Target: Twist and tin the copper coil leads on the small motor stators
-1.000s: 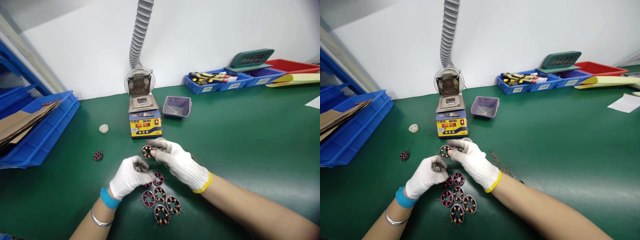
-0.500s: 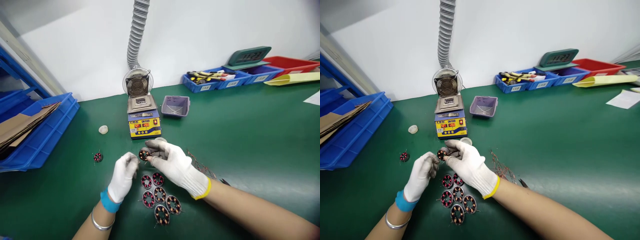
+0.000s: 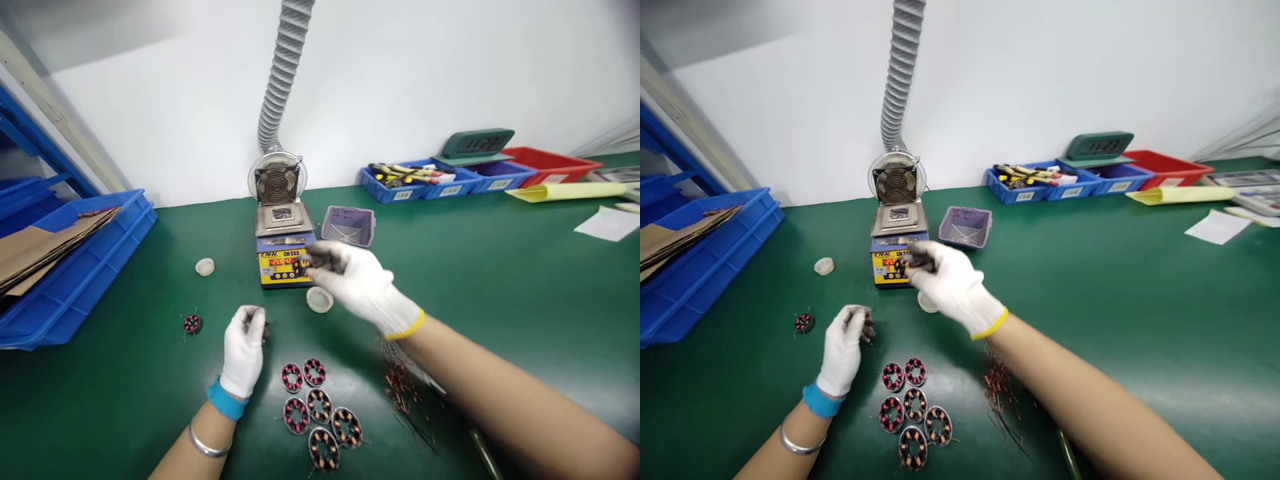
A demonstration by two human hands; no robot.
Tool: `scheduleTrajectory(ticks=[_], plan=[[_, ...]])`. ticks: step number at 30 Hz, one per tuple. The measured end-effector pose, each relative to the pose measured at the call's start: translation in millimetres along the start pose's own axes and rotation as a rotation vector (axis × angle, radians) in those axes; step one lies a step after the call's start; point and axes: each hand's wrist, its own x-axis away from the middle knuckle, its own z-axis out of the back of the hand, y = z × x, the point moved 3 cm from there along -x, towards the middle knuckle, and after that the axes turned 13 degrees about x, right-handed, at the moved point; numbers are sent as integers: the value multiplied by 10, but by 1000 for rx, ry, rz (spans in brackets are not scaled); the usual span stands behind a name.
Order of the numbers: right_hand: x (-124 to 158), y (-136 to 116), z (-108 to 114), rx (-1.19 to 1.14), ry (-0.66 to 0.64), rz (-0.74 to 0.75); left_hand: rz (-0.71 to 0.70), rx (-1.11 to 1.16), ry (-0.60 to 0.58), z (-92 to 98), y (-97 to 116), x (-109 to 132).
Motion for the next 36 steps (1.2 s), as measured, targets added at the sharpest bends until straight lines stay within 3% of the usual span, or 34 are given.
scheduleTrajectory(ticks=[5, 7, 10, 15, 20, 36], plan=[[-1039, -363, 235, 765, 205, 192, 48, -145, -95, -109, -176, -117], [-1331, -448, 190, 985, 194, 211, 36, -170, -119, -124, -190, -131], [-1558, -468, 44, 1113, 151, 227, 39, -184, -141, -124, -209, -138], [-1640, -384, -162, 1195, 95, 239, 16, -233, -157, -124, -227, -150], [-1652, -340, -220, 1234, 53, 244, 10, -266, -166, -124, -248, -154], [-1600, -536, -86, 1066, 119, 206, -9, -266, -180, -119, -248, -161]])
